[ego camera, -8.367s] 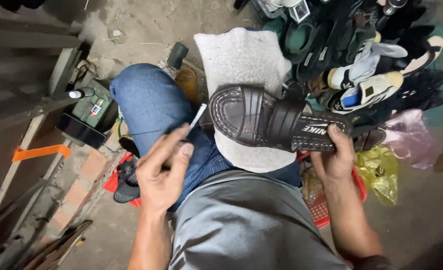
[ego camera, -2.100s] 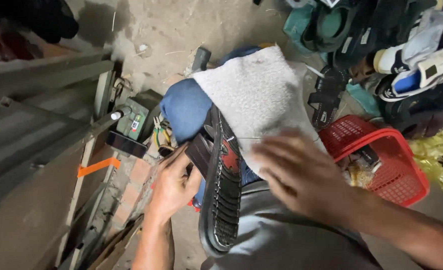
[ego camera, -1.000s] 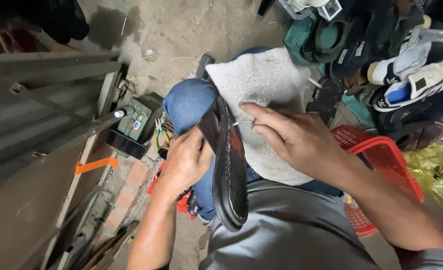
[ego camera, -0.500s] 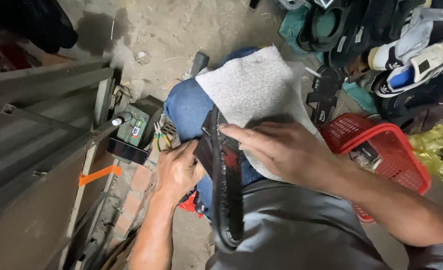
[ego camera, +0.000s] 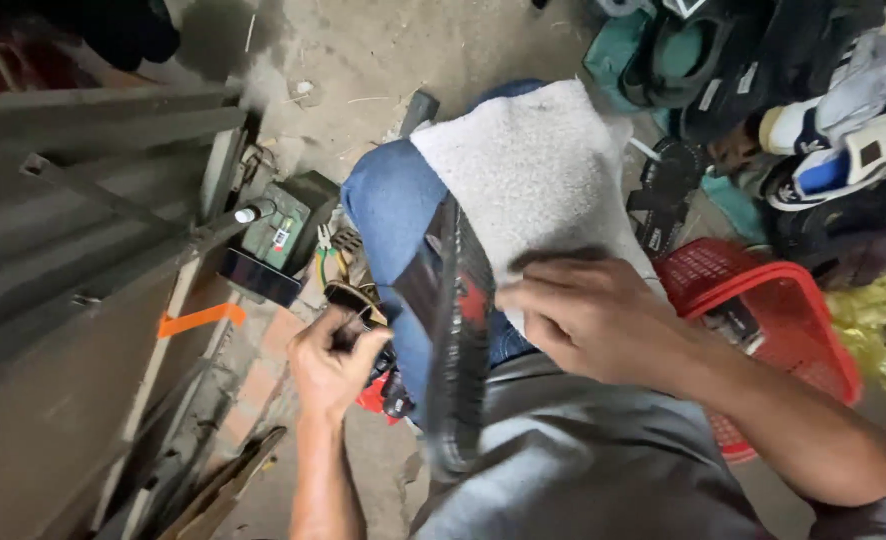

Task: Hand-sewing a brown leather sandal to repair or assemble it using a needle and thread.

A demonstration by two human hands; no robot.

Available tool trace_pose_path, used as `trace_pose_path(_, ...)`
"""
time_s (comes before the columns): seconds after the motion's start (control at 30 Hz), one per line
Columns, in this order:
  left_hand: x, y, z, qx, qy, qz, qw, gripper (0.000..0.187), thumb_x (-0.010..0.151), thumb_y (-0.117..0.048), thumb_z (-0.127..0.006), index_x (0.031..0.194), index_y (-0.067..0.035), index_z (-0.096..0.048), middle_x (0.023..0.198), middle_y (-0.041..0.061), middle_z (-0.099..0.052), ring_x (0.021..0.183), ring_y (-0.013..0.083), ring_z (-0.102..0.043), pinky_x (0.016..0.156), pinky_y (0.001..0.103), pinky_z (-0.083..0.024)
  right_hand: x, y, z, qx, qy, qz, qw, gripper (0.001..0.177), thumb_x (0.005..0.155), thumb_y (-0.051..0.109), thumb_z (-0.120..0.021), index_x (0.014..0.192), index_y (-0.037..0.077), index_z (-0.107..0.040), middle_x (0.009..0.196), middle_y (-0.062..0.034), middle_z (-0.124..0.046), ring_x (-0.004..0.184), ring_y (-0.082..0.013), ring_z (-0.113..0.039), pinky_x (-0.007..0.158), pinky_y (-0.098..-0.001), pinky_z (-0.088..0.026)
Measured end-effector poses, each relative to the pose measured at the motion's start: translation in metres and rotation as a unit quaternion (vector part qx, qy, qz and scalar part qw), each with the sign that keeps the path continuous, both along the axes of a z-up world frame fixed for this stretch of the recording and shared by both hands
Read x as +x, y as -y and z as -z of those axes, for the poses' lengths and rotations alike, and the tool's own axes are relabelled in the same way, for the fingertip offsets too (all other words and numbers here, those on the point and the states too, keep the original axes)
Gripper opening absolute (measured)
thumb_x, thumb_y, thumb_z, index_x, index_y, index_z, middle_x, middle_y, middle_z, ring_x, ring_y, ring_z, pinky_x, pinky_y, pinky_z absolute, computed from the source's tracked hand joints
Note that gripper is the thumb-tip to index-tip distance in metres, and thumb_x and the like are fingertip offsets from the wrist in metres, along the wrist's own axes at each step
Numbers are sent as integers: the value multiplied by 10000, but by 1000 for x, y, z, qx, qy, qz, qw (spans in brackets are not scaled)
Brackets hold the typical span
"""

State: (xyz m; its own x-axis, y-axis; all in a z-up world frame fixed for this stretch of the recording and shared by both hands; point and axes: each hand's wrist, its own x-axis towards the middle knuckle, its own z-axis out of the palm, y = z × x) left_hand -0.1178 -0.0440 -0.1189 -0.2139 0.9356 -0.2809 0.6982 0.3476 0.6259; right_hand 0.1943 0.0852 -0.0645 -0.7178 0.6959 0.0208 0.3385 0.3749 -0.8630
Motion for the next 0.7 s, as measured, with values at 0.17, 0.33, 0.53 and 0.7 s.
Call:
trace_pose_path(0.17, 58, 0, 1, 73, 28, -51, 996, 366, 698, -405, -831, 877, -136, -658, 658, -42, -555, 591, 78, -485, 592, 263, -464, 33, -6, -20, -166, -116, 11, 979, 171, 906, 23, -592, 998, 77, -726, 1162, -109, -642, 947, -187, -635, 836, -314, -577)
trace_pose_path(0.33, 94, -20, -10, 133, -15, -27, 991, 555, 730, -622, -825, 955, -149, -643, 662, -38, -558, 543, 117, -556, 559, 328, -479, 38, -13, -21, -339, -352, -30, 872, 181, 1027, 120, -476, 963, 10, -605, 1297, -244, -639, 808, -173, -704, 769, -325, -659)
trace_pose_path(0.53, 123, -38, -29, 38, -23, 6, 999, 661, 690, -721, -788, 988, -164, -599, 818, 39, -785, 748, 260, -763, 640, 433, -557, 17, -16, -52, -237, 166, 6, 957, 963, 737, 387, -835, 1550, 190, -358, 1513, 2, -512, 842, -125, -631, 831, -333, -612)
trace_pose_path(0.7, 100, -32, -34, 39, 105, 74, 991, 439, 822, -442, -849, 1036, -153, -597, 812, 13, -661, 660, 181, -629, 643, 348, -502, 27, -3, -48, -226, 306, 19, 925, 866, 851, 206, -722, 1601, 257, -292, 1203, -22, -677, 593, -107, -694, 619, -310, -697)
